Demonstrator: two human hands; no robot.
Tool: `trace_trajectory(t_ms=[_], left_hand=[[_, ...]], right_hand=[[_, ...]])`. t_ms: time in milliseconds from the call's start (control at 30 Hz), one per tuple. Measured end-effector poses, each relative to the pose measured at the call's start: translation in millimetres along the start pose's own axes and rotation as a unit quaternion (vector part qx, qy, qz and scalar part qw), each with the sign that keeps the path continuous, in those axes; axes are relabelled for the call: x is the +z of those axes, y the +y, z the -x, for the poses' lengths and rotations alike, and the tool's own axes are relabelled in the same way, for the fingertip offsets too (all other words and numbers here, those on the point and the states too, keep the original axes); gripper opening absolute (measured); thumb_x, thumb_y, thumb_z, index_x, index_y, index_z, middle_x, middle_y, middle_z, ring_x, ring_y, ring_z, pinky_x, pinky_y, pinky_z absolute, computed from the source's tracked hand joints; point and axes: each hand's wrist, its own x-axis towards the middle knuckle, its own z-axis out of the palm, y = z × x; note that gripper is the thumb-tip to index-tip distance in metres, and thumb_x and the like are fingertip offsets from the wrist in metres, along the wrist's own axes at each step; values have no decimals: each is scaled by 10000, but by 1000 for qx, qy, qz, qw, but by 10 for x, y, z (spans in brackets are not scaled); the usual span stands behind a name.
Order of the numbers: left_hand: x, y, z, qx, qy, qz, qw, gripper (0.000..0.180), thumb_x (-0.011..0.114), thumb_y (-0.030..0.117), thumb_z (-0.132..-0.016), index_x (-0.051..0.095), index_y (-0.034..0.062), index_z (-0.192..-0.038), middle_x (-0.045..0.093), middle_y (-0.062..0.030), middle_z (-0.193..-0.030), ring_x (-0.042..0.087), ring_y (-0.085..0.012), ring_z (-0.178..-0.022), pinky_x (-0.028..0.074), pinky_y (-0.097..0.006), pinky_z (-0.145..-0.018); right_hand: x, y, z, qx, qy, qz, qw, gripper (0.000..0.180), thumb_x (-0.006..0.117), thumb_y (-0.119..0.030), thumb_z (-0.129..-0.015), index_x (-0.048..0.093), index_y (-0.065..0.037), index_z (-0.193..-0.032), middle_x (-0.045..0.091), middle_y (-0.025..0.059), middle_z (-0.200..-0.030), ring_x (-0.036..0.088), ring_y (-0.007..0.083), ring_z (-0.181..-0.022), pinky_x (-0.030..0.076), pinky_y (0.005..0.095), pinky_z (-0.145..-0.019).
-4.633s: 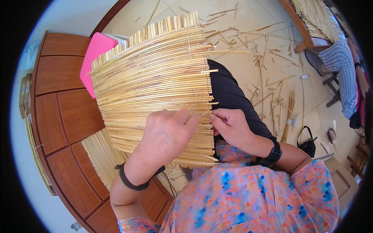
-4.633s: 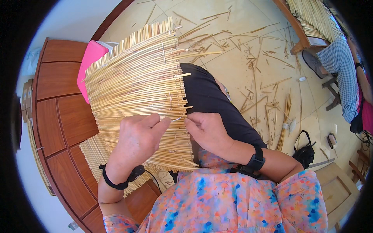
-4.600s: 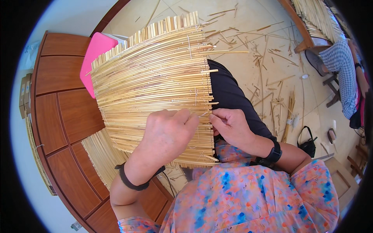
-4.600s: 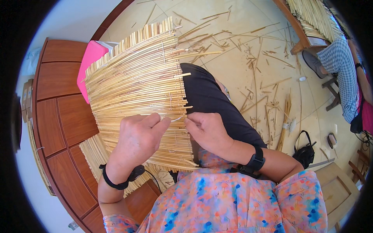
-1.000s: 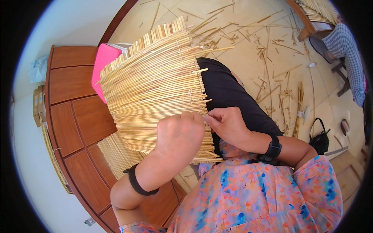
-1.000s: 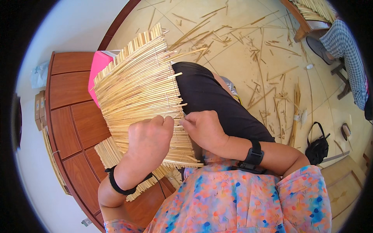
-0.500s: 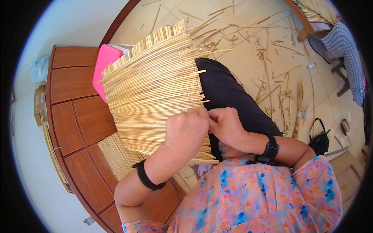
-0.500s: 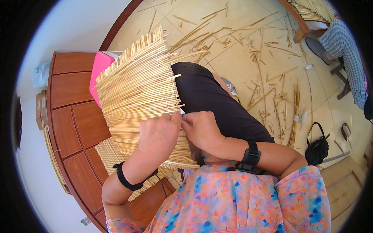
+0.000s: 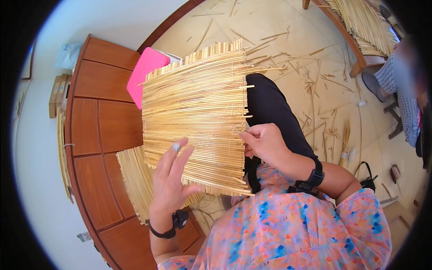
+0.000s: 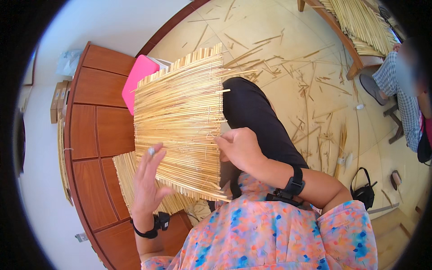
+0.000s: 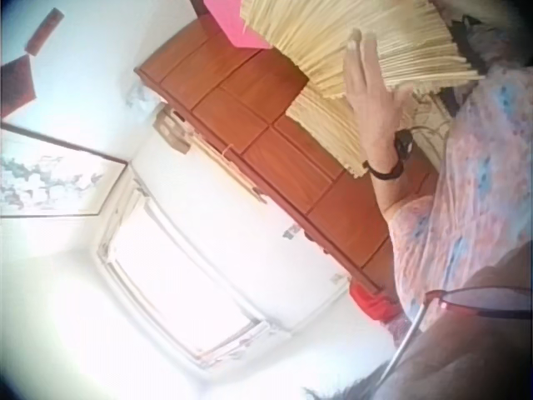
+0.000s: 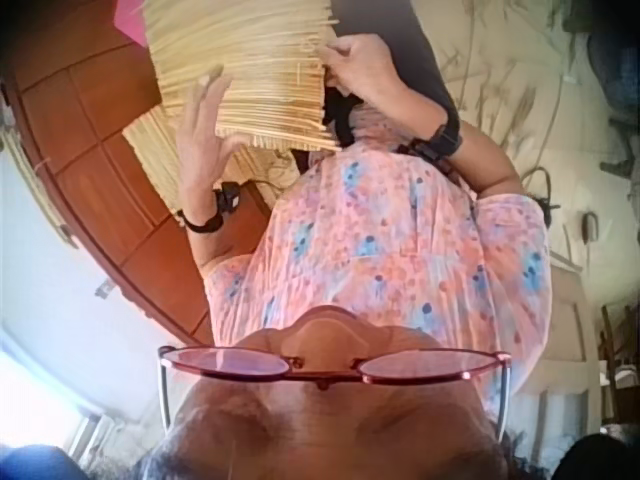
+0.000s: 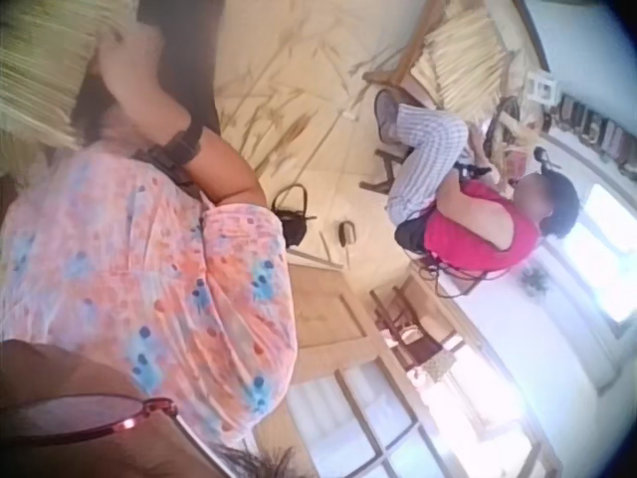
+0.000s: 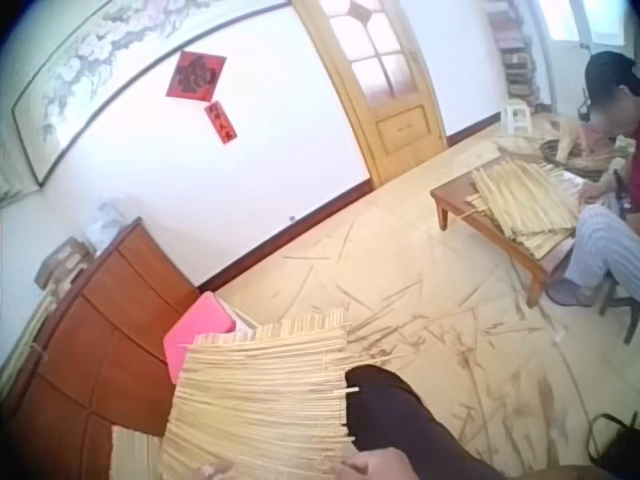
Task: The person weaves thin bamboo strips into a mat by hand, repeatedly passing a strip through the existing weave and tightening it. The person occasionally adjusts the mat's position and continues the repetitive weaving process.
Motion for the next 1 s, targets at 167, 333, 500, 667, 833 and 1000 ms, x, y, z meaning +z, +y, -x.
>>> trace_trajectory(t_ms=[167, 333, 500, 667, 833, 1000], left_hand=[[414, 8, 968, -38, 77, -4, 996, 818, 829, 556, -731, 582, 77, -1347, 470, -168, -1521, 378, -403, -1451, 252, -646, -1166], [746, 118, 999, 48, 199, -179, 962, 574, 779, 446, -843, 613, 100, -1269, 588, -162, -1404, 540, -400, -1324, 280, -650, -1150], [796, 221, 445, 74, 340, 6, 937, 394, 741, 208, -897, 598, 15, -1210, 660, -197, -1270, 662, -406, -1129, 439, -585, -1052], [770, 162, 302, 44, 463, -125, 876, 356, 667, 45, -923, 605, -35, -1264, 696, -213, -1178, 683, -388, -1037, 556, -439, -914], [-277, -33, 172, 82, 492, -177, 848, 263, 694, -3, -823, 704, -17, -1085, 748, -158, -995, 718, -342, -887, 580, -411, -814], [-1411, -203, 285, 68, 414, -24, 907, 247, 757, 36, -854, 704, -8, -1091, 737, -144, -919, 729, -223, -796, 565, -316, -702]], right_hand=[[52, -208, 139, 28, -32, -73, 996, 294, 660, -190, -988, 726, 96, -960, 743, 130, -840, 714, 181, -662, 595, 290, -613], [25, -635, 283, -32, -61, -96, 993, 315, 597, -221, -1033, 675, 75, -1106, 735, 140, -962, 731, 198, -854, 598, 307, -745], [103, -961, 309, -77, -110, -148, 980, 281, 562, -141, -1023, 636, 72, -1191, 728, 178, -1048, 740, 244, -916, 598, 310, -776], [269, -1132, 430, -81, -165, -144, 972, 271, 543, -86, -1001, 637, 70, -1201, 720, 199, -1080, 744, 261, -939, 598, 311, -791], [146, -1310, 506, -279, -103, -14, 955, 271, 544, -83, -1020, 629, 77, -1221, 718, 174, -1052, 736, 226, -928, 593, 293, -802], [-191, -1590, 711, -448, -10, 42, 893, 243, 577, 12, -970, 663, 93, -1183, 735, 168, -1035, 742, 202, -920, 596, 279, -797]])
